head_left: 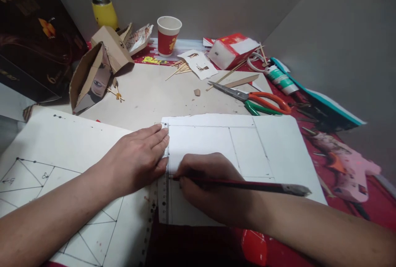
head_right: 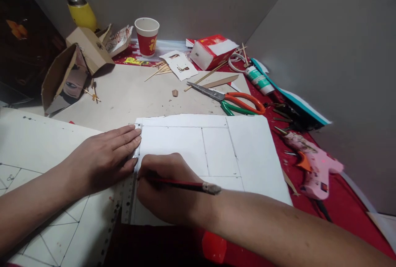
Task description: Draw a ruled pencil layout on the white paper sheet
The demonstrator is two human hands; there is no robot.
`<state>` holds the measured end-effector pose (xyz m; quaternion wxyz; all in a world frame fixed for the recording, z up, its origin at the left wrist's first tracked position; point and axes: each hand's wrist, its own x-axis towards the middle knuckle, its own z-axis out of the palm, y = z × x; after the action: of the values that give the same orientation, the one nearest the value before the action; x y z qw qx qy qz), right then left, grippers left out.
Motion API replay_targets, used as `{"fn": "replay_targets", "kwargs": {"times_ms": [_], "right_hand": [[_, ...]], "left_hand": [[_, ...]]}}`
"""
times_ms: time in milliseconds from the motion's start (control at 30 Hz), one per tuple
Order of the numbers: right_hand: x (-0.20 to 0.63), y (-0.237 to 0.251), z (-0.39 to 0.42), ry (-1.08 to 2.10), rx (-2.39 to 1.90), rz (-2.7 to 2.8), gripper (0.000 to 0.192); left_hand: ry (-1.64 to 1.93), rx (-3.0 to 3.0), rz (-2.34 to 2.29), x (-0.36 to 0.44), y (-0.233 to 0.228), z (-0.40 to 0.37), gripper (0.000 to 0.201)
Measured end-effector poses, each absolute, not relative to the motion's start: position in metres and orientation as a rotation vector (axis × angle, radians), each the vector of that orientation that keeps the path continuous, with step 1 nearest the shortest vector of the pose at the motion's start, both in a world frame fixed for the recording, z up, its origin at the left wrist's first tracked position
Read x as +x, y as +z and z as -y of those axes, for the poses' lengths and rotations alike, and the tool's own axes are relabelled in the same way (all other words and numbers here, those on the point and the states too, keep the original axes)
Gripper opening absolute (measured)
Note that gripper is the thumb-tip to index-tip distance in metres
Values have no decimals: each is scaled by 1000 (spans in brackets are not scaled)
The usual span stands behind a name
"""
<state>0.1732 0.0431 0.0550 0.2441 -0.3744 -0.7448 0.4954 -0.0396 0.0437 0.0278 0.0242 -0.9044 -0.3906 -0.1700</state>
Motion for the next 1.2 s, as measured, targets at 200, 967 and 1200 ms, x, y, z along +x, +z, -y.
{"fn": "replay_targets", "kwargs": {"times_ms": [200,967,1200], "right_hand": [[174,59,-60,1597,-1233,1443,4],[169,48,-82,1729,-1217,1258,10],[169,44,-87,1736,-1239,1272,9]], "left_hand": [[-503,-2808,1135,-49,40,-44,35],[-343,-2944,1159,-31,84,-26,25],[-193,-3030,1358,-34,93,-21,26]]}}
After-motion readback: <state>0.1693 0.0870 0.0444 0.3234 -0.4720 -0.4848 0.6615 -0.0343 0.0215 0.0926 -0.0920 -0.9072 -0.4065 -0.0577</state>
